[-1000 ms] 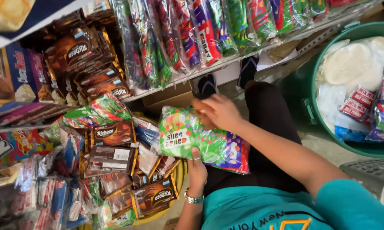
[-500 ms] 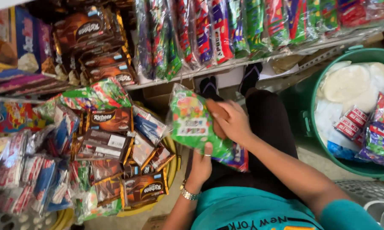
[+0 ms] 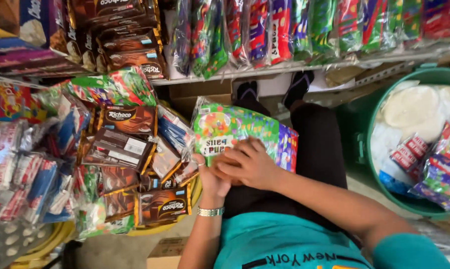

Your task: Wiping down individual packets of candy and snacks with a brown cloth in a stockroom.

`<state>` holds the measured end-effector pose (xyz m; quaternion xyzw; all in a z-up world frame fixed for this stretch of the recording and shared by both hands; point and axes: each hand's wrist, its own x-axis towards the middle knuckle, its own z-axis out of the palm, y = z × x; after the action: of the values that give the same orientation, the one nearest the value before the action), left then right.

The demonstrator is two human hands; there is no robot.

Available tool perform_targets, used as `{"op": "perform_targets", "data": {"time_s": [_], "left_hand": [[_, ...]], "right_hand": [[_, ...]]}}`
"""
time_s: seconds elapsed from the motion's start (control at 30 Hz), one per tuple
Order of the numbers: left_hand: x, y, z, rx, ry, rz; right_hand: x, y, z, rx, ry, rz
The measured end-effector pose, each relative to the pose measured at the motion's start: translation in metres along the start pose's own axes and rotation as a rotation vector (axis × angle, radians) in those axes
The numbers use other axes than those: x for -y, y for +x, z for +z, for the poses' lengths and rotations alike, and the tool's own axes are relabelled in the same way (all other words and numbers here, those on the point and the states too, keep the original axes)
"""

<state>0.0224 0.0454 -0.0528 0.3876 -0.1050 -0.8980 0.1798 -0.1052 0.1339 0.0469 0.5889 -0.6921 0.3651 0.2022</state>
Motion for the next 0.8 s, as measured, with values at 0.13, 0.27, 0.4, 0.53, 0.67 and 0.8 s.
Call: {"op": "perform_targets", "data": {"time_s": [0.13,0.27,0.4,0.53,0.67,0.8], "left_hand": [[-0.042,-0.052,0.122,0.038,-0.1,0.031],[-0.04,-0.041,0.105,0.114,-0.106,-0.005],[-0.036,-0.038,0.102,0.143,-0.02,-0.057],[-0.034,-0.037,0.094,0.077,0.065,-0.091],[-0.006,0.004,0.015,0.087,0.102,-0.148],[0.0,0.02,0.002,0.016,0.083,-0.16]], "right_hand": [[-0.038,-0.081,-0.015,0.112,0.064,-0.05],[-0.076,-0.224,0.018,0.123,0.14,-0.043],[-0.053,-0.117,-0.04,0.137,0.09,-0.059],[-0.033,-0.056,-0.02,0.017,0.065,-0.048],[-0.005,0.017,0.021,0.02,-0.02,-0.007],[-0.003,0.034,0.058,0.081,-0.06,0.06]]}}
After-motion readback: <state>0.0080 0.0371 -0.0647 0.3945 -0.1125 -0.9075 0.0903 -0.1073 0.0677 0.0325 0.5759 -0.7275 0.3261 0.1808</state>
